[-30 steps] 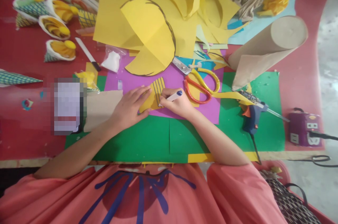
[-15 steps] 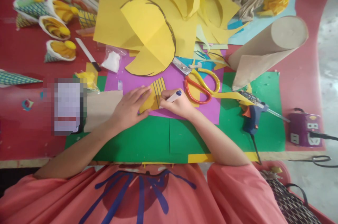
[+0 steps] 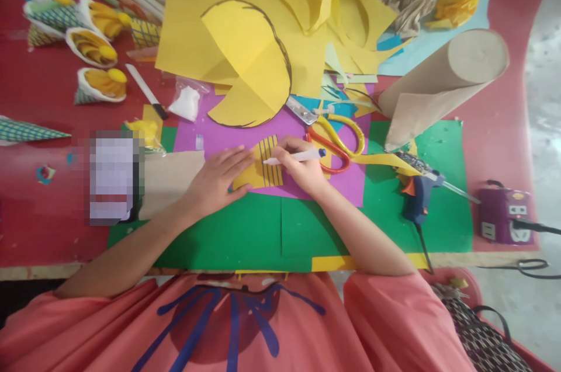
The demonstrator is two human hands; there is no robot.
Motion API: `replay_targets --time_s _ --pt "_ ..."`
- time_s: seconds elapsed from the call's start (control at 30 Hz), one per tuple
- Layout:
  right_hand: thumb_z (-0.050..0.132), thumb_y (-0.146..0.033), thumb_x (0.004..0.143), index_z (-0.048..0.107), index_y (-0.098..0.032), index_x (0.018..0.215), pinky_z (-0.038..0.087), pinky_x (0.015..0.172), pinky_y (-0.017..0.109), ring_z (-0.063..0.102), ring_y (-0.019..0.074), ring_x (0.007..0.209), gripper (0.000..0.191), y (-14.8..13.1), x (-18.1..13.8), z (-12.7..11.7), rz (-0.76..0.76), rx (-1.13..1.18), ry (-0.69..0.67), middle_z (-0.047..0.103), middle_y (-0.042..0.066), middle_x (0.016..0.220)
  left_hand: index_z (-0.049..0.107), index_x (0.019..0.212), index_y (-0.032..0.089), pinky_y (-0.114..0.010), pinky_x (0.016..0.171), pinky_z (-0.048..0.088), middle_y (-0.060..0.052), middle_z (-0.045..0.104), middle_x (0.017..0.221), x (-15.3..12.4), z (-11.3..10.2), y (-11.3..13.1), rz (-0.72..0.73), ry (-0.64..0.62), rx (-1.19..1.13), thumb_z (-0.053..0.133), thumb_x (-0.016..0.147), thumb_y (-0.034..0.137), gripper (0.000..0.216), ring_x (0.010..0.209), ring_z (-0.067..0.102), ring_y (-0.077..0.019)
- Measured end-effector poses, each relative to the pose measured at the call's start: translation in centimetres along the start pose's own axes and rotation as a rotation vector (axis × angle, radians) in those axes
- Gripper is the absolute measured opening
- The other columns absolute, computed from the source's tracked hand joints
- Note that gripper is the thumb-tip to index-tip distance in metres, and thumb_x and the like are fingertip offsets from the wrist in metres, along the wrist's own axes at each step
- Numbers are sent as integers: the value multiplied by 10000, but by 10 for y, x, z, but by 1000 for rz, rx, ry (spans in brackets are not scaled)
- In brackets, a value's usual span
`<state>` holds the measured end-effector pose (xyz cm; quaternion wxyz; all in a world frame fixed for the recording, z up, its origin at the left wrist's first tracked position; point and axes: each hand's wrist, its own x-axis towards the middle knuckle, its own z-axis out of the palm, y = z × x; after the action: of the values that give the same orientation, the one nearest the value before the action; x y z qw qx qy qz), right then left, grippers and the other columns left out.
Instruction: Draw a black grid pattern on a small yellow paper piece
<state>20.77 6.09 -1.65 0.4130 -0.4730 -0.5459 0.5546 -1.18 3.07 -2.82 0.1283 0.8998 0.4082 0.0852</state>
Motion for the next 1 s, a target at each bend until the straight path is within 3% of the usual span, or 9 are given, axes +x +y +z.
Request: replay_targets --time_s 0.27,0.63,1.0 --pt "654 -359 816 646 -178 872 473 558 248 590 119 605 189 9 1 2 -44 -60 74 658 18 750 497 1333 145 -433 1018 434 -131 547 1348 0 -1 5 180 28 16 481 928 370 464 1248 491 -271" --pt "603 -313 845 635 -161 749 433 538 239 568 105 543 183 7 3 5 -103 -283 25 644 1 633 614 1185 164 -364 997 486 -101 646 1187 -1 -3 7 171 192 12 511 899 184 305 1143 595 -211" --pt "604 -297 839 634 -166 745 434 536 229 574 102 552 165 5 3 6 -120 -308 6 664 6 664 616 1182 163 -355 1003 493 -101 640 1195 -1 -3 7 174 194 43 509 903 191 301 1141 602 -208"
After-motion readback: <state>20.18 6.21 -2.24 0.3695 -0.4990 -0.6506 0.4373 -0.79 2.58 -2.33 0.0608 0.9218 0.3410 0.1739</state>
